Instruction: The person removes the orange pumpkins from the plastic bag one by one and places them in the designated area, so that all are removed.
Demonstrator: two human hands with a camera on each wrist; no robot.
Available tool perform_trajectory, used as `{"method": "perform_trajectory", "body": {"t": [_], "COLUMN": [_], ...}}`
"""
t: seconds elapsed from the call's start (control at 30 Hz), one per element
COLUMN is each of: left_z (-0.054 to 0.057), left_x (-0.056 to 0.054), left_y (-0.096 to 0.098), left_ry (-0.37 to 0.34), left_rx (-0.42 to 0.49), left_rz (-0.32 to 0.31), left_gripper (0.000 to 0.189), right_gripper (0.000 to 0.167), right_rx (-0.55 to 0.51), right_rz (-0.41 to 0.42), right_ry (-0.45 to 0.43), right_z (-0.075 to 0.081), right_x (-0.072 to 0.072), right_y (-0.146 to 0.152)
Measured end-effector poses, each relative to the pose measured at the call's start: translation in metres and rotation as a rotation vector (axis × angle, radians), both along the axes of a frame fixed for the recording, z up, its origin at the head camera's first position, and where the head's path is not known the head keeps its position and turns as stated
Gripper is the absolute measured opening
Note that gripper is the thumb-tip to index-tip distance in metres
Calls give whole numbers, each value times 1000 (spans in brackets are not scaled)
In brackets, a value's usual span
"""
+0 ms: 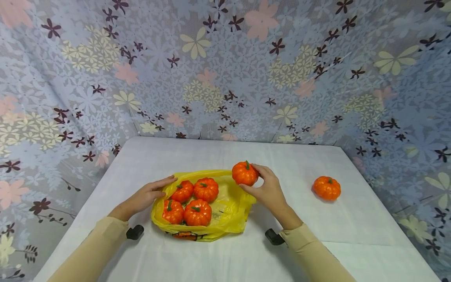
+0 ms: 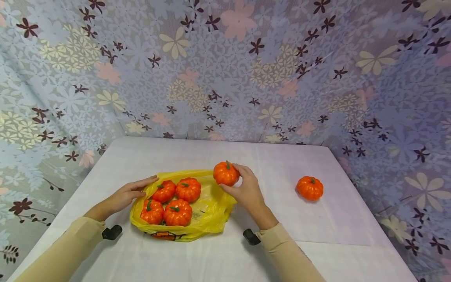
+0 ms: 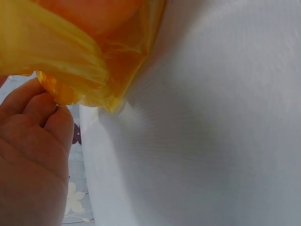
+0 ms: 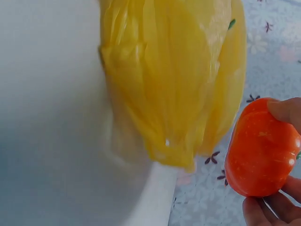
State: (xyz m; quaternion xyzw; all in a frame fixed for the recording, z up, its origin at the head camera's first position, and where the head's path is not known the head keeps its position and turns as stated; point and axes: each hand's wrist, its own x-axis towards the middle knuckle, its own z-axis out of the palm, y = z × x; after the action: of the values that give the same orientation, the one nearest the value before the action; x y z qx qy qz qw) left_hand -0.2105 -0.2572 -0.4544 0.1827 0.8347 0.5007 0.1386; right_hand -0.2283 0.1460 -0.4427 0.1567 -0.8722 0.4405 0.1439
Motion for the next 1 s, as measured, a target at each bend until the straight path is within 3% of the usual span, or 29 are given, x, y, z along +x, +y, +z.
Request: {"method": "perform_trajectory", "body": {"t": [0.2,1.0], "left_z": [-2,-5], "left_x": [-1,-4], "left_y": [0,-1], "left_ry": [12,18], "left_rx": [-3,-13], "left_rz": [-9,3], "left_gripper": [55,55], "right_gripper": [75,78], "right_rx": [-32,15], "right_rz": [-55,-242], "right_ry": [-18,-66], "right_z": [-1,-22], "right_x": [-1,0], "right_y": [19,80]}}
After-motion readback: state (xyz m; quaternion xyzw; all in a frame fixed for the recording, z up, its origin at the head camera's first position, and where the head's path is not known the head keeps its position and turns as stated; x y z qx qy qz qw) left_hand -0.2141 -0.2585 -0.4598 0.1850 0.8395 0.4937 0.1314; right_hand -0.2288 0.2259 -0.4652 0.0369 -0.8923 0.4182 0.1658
